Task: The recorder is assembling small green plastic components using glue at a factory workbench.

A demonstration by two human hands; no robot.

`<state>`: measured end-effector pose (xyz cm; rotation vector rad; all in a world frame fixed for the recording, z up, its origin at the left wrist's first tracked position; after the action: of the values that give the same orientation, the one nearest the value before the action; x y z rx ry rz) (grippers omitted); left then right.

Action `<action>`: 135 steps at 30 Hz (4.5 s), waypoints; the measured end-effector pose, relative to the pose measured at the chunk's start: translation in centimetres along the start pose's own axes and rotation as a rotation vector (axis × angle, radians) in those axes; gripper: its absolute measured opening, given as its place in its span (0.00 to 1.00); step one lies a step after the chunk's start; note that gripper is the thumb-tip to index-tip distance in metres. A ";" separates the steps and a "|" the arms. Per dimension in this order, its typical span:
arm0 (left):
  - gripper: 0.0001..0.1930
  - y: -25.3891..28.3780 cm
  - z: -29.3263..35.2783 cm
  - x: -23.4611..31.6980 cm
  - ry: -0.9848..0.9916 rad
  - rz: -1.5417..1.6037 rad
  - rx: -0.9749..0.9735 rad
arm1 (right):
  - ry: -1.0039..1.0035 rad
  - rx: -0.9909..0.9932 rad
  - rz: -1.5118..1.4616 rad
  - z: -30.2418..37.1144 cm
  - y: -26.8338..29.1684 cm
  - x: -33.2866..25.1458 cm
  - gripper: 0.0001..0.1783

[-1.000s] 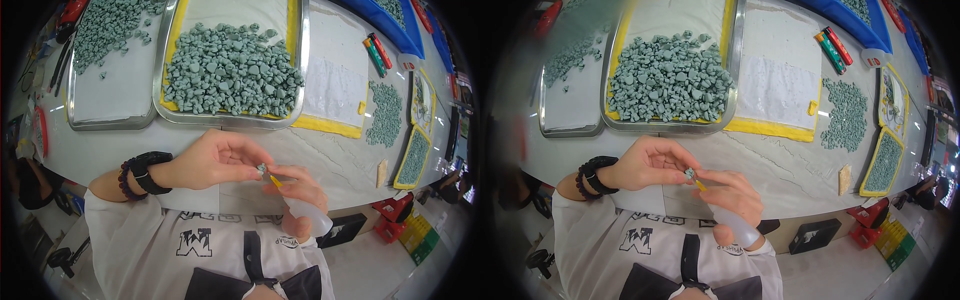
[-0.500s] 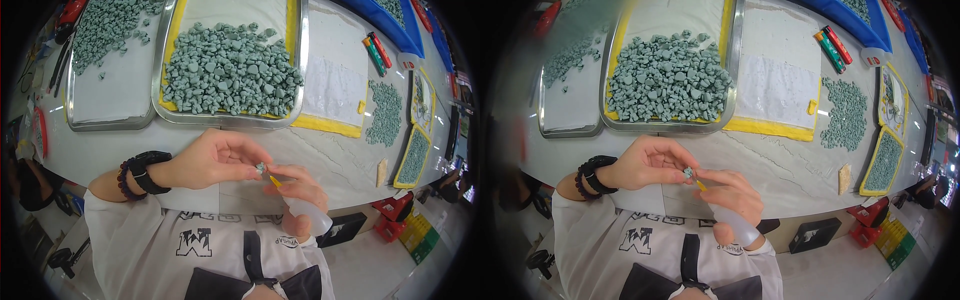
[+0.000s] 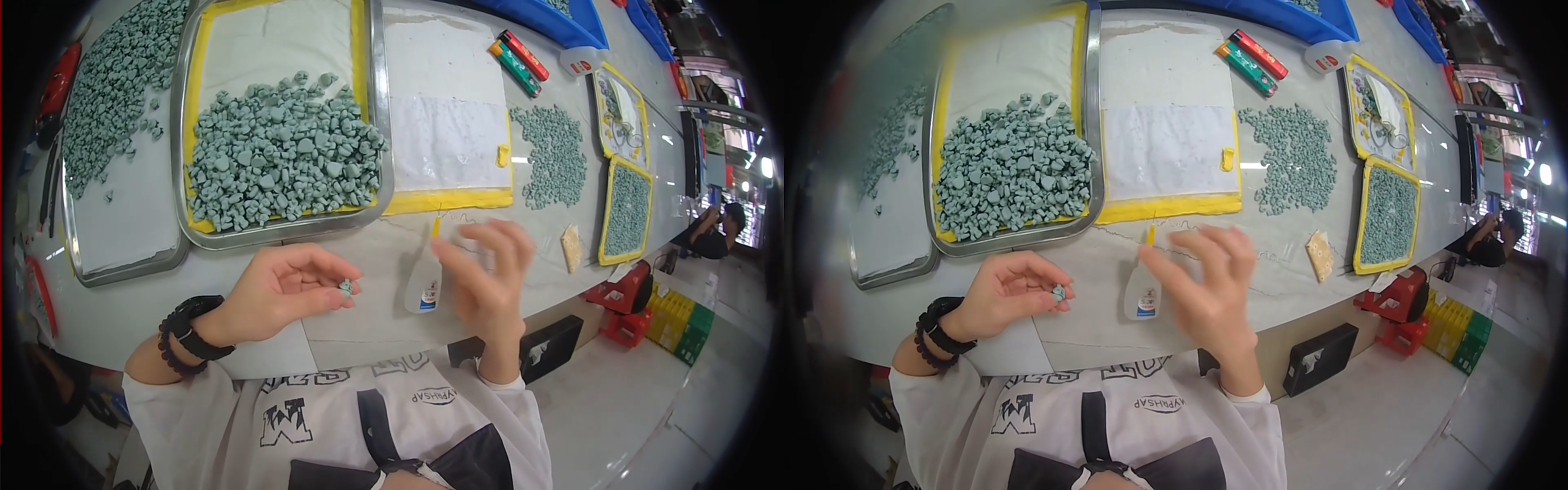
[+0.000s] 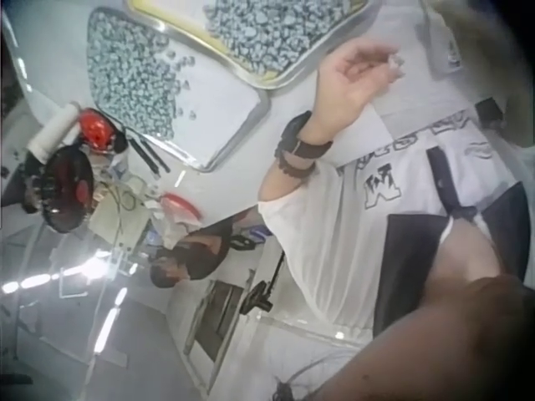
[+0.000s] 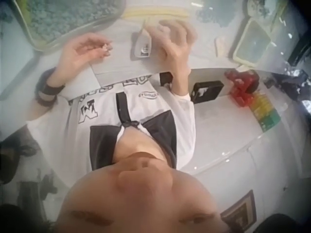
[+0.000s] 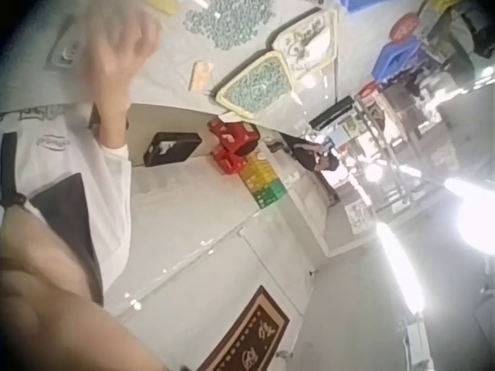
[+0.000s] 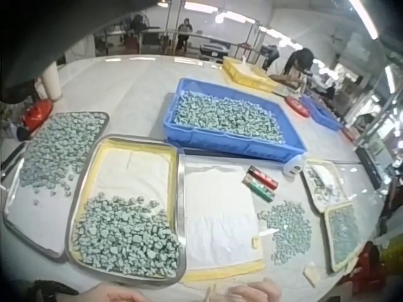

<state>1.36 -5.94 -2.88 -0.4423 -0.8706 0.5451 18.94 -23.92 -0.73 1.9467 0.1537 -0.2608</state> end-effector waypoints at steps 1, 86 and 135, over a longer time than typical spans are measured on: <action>0.14 -0.1 -0.1 0.0 -0.005 -0.011 -0.001 | -0.080 0.092 0.120 0.2 1.1 0.3 0.13; 0.10 -0.1 1.1 -0.5 -0.374 -0.221 0.156 | -0.182 0.191 -0.444 -4.0 -2.4 -7.6 0.15; 0.09 -3.0 2.4 7.4 -0.393 -0.476 0.110 | -0.226 0.022 -0.234 1.2 2.5 -1.4 0.29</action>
<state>4.11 -3.39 4.60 -0.0157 -1.2699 0.2372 18.02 -25.95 1.44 1.9056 0.2303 -0.6361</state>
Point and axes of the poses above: each hand's wrist, its own z-axis away from the middle knuckle, its own y-axis out of the back of the hand, x = y × z, the point moved 2 cm from there along -z, towards the middle knuckle, and after that the axes turned 11 degrees about y, right-handed, at the moved point
